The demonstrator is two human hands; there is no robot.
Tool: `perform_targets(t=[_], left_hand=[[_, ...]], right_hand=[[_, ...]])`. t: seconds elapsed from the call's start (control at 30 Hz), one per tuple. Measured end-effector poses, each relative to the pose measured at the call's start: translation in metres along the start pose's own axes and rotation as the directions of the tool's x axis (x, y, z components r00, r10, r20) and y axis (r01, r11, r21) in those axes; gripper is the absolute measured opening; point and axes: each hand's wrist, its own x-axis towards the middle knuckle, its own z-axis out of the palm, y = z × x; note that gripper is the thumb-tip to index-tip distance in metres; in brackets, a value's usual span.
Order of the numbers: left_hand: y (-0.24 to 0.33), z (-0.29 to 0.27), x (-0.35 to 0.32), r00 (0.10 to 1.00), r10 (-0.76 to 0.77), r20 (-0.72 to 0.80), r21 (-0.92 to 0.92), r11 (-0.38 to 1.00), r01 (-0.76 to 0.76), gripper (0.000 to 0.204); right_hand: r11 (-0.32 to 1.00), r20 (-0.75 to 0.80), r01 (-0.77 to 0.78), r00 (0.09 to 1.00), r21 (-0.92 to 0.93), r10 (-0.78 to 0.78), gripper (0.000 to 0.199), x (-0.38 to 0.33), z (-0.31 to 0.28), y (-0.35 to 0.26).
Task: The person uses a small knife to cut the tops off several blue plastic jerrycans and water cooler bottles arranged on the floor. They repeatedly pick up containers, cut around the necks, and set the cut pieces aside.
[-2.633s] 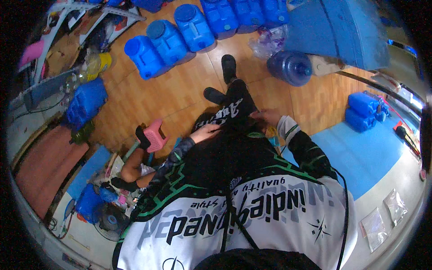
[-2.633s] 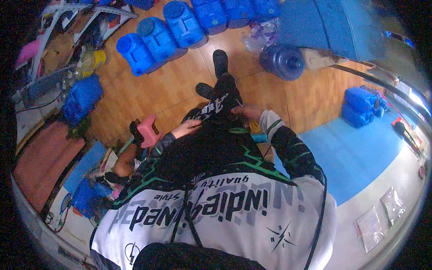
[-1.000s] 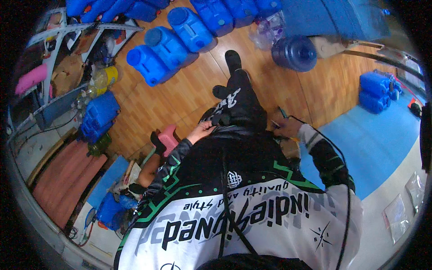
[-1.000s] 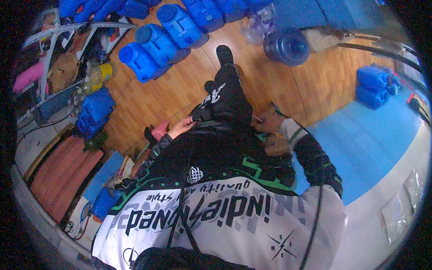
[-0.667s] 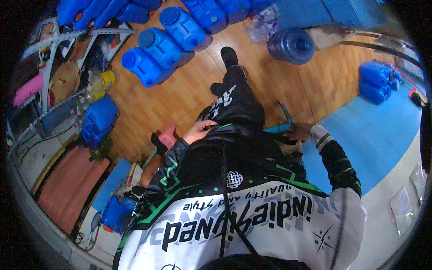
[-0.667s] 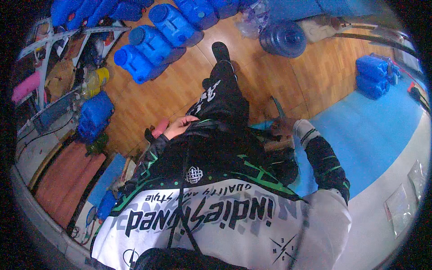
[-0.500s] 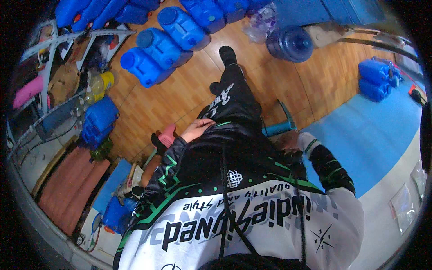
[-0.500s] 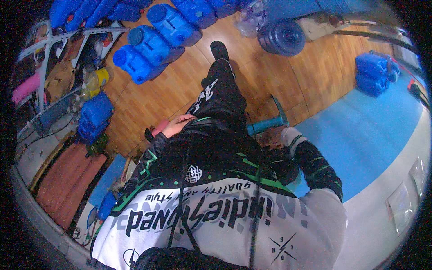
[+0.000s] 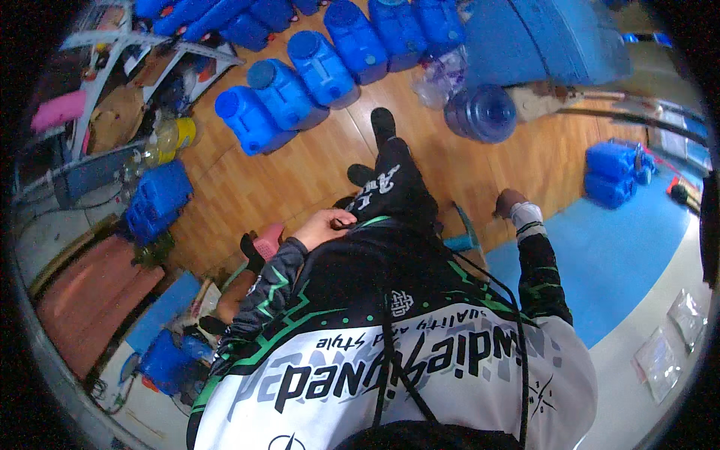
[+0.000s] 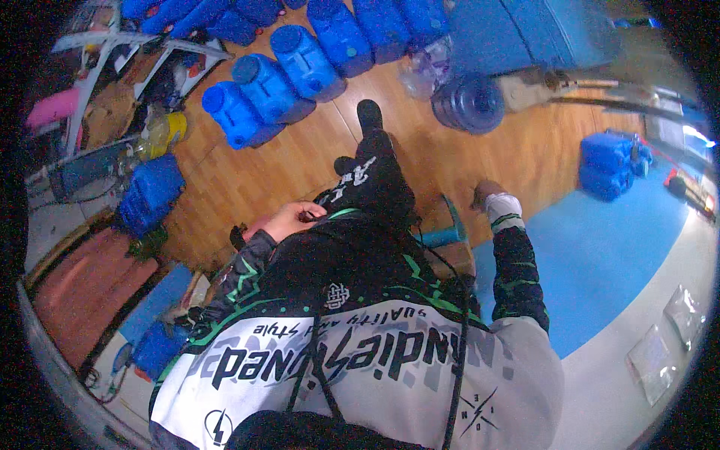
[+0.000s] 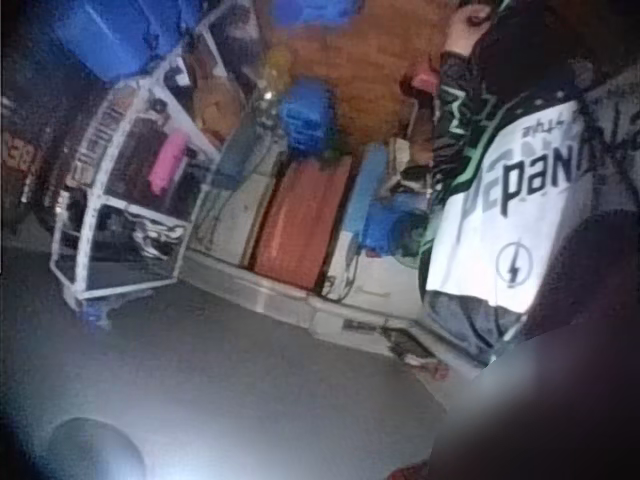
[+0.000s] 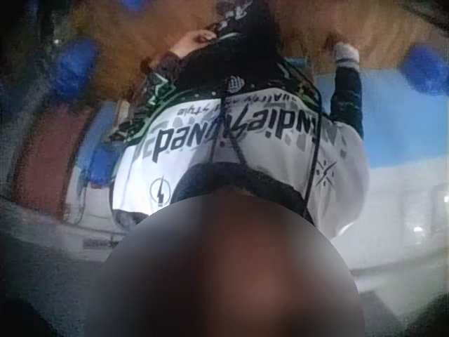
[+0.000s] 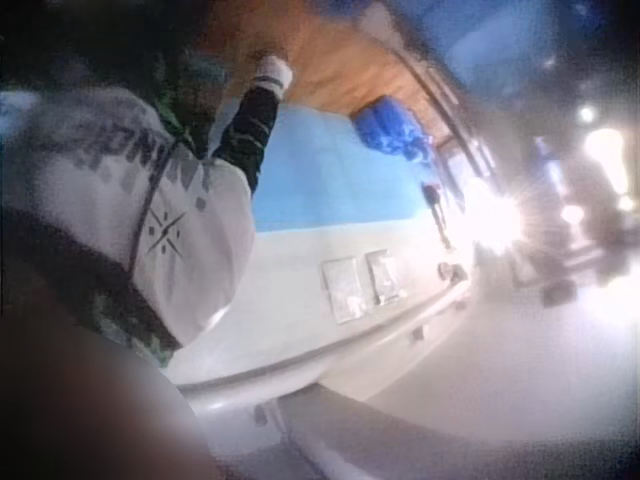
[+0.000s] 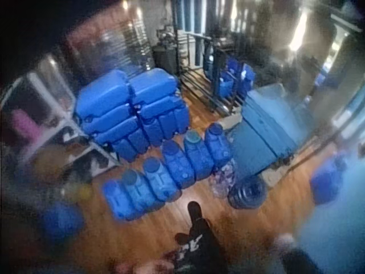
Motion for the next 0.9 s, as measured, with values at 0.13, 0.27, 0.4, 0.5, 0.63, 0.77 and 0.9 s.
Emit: perform_targets(t=[0.13, 0.27, 0.4, 0.5, 0.63, 0.77, 0.9], left_hand=[[-0.011, -0.001, -0.002, 0.995, 0.104, 0.002, 0.209, 0.973, -0.102, 0.025], [-0.045, -0.001, 0.004, 0.961, 0.079, 0.266, -0.260, 0.966, -0.007, 0.031], [-0.080, 0.018, 0.012, 0.985, 0.142, 0.096, -0.280, 0.954, -0.111, 0.033], [-0.103, 0.034, 0.017, 0.983, 0.175, -0.053, -0.348, 0.920, -0.182, 0.028], [-0.135, 0.048, -0.010, 0.906, 0.250, -0.342, -0.438, 0.810, -0.389, 0.022], [-0.162, 0.076, -0.078, 0.976, 0.094, -0.194, -0.660, 0.724, -0.201, 0.023], [-0.158, 0.086, -0.111, 0.991, -0.051, -0.126, -0.745, 0.664, -0.061, 0.020]], right_hand=[[0.864, -0.439, 0.483, 0.813, 0.139, -0.384, 0.023, -0.034, -0.083, -0.086], [0.724, -0.281, 0.685, 0.713, 0.083, -0.642, 0.017, -0.053, -0.111, -0.184], [0.471, -0.202, 0.874, 0.485, 0.117, -0.851, 0.021, -0.073, -0.111, -0.265], [0.690, 0.222, 0.688, 0.653, 0.228, -0.724, 0.024, -0.086, -0.109, -0.303], [0.631, 0.392, 0.761, 0.540, 0.151, -0.745, 0.028, -0.081, -0.119, -0.324], [0.671, 0.505, 0.720, 0.518, 0.177, -0.690, 0.032, -0.058, -0.120, -0.339], [0.756, 0.634, 0.645, 0.540, 0.110, -0.553, 0.048, -0.033, -0.112, -0.361]])
